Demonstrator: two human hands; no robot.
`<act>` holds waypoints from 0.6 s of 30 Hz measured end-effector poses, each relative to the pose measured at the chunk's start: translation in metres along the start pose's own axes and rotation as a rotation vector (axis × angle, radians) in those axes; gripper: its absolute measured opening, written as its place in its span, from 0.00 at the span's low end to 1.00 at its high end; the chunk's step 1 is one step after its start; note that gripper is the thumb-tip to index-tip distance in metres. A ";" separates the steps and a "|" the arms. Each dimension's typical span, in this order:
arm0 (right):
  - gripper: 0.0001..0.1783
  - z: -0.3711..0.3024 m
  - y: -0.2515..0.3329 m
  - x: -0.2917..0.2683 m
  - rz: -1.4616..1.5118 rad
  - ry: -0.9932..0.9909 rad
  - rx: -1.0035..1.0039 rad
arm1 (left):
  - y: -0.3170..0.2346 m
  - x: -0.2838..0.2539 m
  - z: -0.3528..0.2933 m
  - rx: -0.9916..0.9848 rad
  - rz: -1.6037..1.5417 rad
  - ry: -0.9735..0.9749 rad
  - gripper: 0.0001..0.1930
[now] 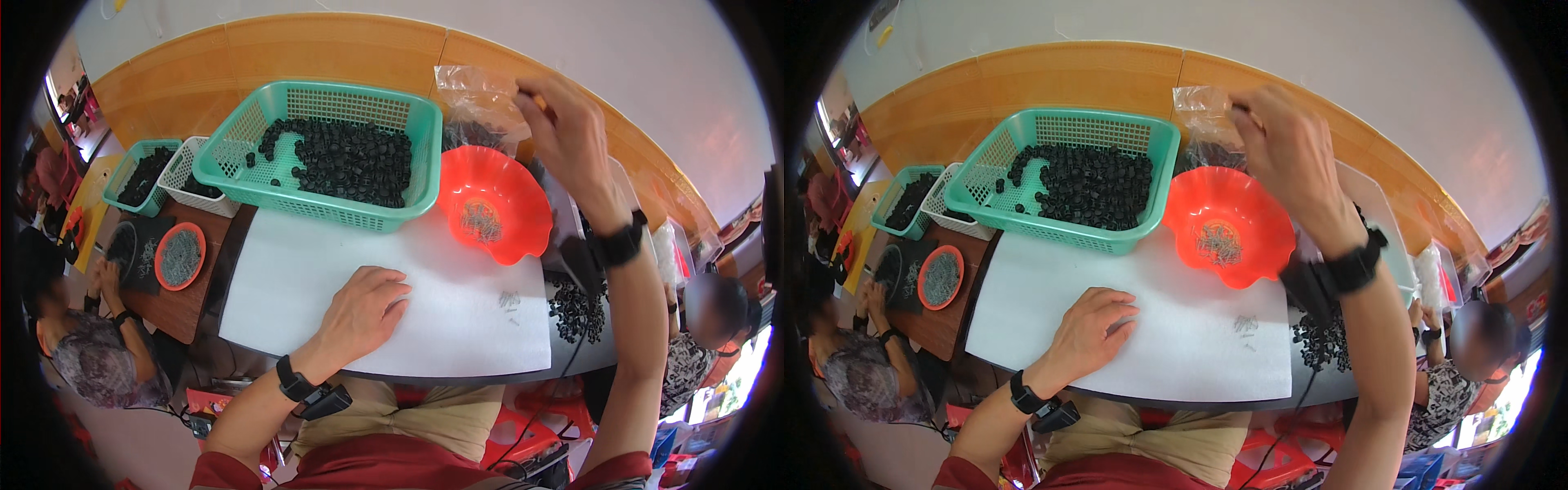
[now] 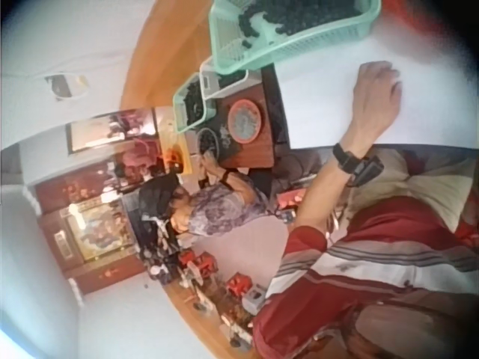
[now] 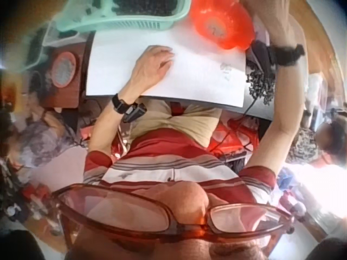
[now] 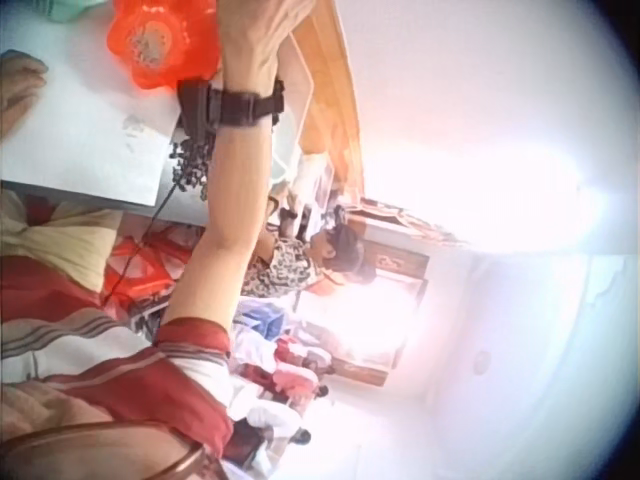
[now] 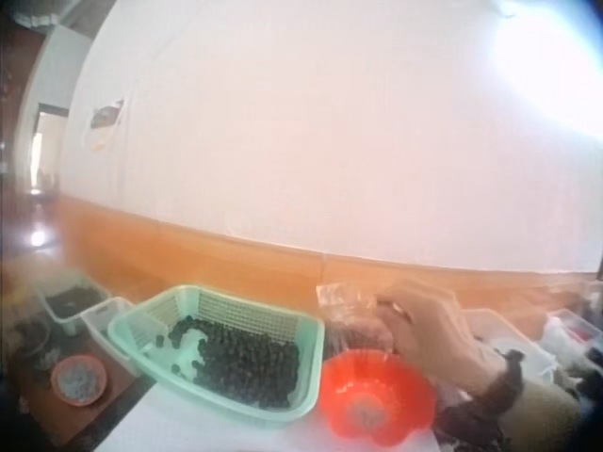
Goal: Manually assemble small black plastic and silver metal components by inserting pins into individual sockets.
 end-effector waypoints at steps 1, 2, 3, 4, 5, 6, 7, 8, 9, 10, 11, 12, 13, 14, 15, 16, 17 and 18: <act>0.11 0.015 -0.017 0.005 -0.010 -0.009 0.001 | -0.002 0.000 0.003 0.014 -0.002 0.000 0.09; 0.13 0.025 -0.036 0.009 -0.122 -0.048 -0.056 | -0.006 0.002 0.006 0.026 -0.010 0.010 0.09; 0.15 0.027 -0.050 0.017 -0.222 -0.080 -0.116 | -0.007 0.003 0.006 0.026 -0.013 0.019 0.09; 0.15 0.026 -0.063 0.023 -0.221 -0.082 -0.117 | -0.007 0.003 0.006 0.026 -0.011 0.018 0.09; 0.16 0.025 -0.080 0.030 -0.239 -0.063 -0.058 | -0.007 0.003 0.007 0.029 -0.015 0.013 0.09; 0.18 0.026 -0.081 0.036 -0.254 -0.035 -0.003 | -0.005 0.003 0.006 0.021 -0.023 0.007 0.09; 0.18 0.025 -0.079 0.036 -0.255 -0.027 -0.005 | -0.004 0.002 0.006 0.015 -0.029 0.006 0.09; 0.17 0.020 -0.085 0.035 -0.201 0.036 0.079 | -0.004 0.001 0.009 0.017 -0.033 0.001 0.09; 0.16 0.012 -0.084 0.033 -0.143 0.102 0.165 | -0.004 0.001 0.009 0.012 -0.035 0.000 0.09; 0.16 0.004 -0.073 0.029 -0.142 0.113 0.168 | -0.003 0.000 0.007 0.004 -0.041 0.003 0.09; 0.15 -0.007 -0.060 0.031 -0.084 0.220 0.160 | -0.002 -0.002 0.006 0.003 -0.029 -0.004 0.09; 0.14 -0.021 -0.050 0.032 -0.034 0.320 0.156 | -0.004 -0.003 0.006 0.013 -0.019 -0.012 0.09; 0.14 -0.033 -0.048 0.028 -0.043 0.322 0.165 | -0.004 -0.001 0.007 0.018 -0.029 -0.006 0.09; 0.12 -0.044 -0.043 0.025 -0.006 0.337 0.145 | -0.005 0.000 0.008 0.020 -0.027 -0.011 0.09; 0.10 -0.055 -0.037 0.022 0.034 0.350 0.124 | -0.005 0.000 0.008 0.022 -0.020 -0.016 0.10; 0.10 -0.065 -0.030 0.018 0.032 0.350 0.127 | -0.005 0.001 0.007 0.023 -0.023 -0.013 0.10; 0.09 -0.076 -0.023 0.017 0.123 0.415 0.197 | -0.004 0.001 0.007 0.013 -0.026 -0.015 0.09; 0.08 -0.087 -0.013 0.016 0.217 0.477 0.263 | -0.004 0.000 0.006 0.003 -0.028 -0.020 0.09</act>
Point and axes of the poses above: each hand's wrist, its own z-axis towards the middle knuckle, its own x-axis out of the palm, y = z × x, the point moved 9 cm from there along z, towards the middle knuckle, and after that the axes turned 5 degrees about x, right-handed, at the moved point
